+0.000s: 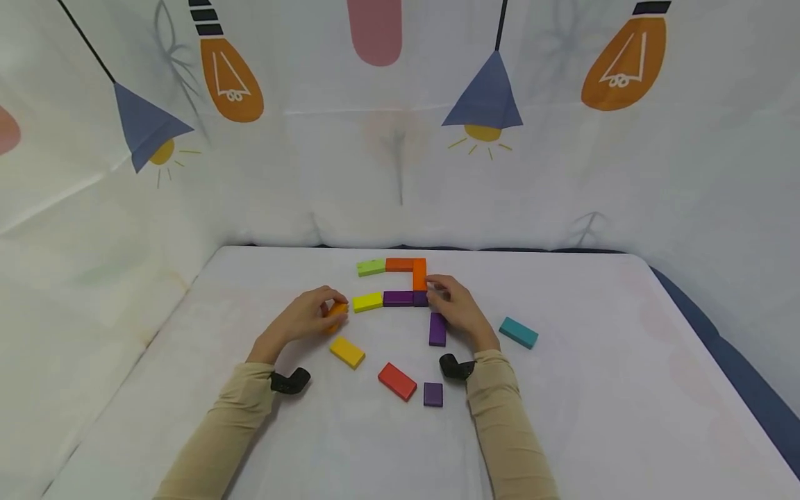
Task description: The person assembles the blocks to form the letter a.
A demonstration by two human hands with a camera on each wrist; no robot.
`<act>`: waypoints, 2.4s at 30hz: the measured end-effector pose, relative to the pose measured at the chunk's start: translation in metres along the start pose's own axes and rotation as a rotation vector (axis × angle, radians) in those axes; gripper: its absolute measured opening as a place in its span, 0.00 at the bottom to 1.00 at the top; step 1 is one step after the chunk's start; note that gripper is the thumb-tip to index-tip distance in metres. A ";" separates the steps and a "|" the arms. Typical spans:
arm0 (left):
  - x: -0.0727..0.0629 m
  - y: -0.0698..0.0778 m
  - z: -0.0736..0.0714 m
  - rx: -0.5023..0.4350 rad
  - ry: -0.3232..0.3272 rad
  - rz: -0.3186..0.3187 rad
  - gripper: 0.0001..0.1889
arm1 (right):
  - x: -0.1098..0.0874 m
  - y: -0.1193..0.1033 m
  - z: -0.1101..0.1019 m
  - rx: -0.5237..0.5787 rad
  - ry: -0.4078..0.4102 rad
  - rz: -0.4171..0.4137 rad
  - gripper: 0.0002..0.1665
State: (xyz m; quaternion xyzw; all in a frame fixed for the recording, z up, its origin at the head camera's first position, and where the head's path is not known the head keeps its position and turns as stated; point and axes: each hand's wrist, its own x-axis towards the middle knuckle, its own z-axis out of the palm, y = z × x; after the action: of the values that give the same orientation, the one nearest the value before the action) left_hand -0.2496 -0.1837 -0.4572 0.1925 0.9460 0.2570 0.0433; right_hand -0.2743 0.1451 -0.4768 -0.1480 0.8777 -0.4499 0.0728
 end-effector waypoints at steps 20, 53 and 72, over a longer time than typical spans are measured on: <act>0.004 0.019 0.012 0.001 0.117 -0.099 0.22 | -0.019 -0.050 0.002 -0.087 -0.084 -0.005 0.17; -0.006 0.006 0.005 -0.282 -0.037 -0.118 0.18 | -0.056 -0.118 0.080 -0.330 -0.296 -0.040 0.17; -0.009 -0.014 0.009 -0.511 -0.082 -0.137 0.20 | -0.056 -0.120 0.104 -0.464 -0.239 -0.024 0.19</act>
State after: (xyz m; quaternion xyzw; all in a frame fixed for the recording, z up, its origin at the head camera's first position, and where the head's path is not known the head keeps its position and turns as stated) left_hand -0.2441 -0.1945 -0.4718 0.1211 0.8588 0.4759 0.1459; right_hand -0.1706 0.0171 -0.4403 -0.2231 0.9408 -0.2168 0.1346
